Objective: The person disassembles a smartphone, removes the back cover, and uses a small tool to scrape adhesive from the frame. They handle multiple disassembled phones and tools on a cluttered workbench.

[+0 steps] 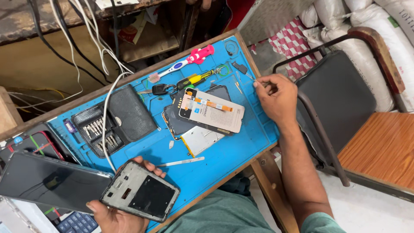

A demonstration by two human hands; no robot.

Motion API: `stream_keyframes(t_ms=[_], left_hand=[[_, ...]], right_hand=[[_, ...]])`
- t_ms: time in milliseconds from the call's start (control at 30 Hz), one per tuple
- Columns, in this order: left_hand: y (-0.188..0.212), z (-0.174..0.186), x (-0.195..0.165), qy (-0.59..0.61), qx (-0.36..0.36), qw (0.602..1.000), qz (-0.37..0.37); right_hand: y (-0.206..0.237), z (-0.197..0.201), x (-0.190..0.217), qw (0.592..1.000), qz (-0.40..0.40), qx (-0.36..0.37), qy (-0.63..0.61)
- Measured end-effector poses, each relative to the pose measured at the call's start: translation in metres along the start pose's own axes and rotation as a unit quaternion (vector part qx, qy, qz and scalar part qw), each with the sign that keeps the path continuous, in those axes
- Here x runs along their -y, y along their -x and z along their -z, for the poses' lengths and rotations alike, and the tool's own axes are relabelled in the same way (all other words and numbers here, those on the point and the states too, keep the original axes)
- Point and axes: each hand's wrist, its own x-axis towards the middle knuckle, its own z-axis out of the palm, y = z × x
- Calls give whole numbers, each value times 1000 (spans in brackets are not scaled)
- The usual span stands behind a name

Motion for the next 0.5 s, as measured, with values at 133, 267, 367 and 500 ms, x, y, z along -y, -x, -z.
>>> stream_keyframes(t_ms=[133, 267, 367, 500], left_hand=[[-5, 1, 5, 21, 22, 1000, -2], [-9, 1, 2, -26, -15, 999, 14], [-15, -1, 4, -24, -13, 1000, 12], [-16, -2, 9, -9, -14, 1000, 1]], right_hand=[[-4, 15, -1, 998, -44, 32, -9], [-9, 25, 4, 996, 26, 78, 40], [-18, 30, 5, 987, 70, 124, 71], [-26, 34, 8, 988, 60, 130, 60]])
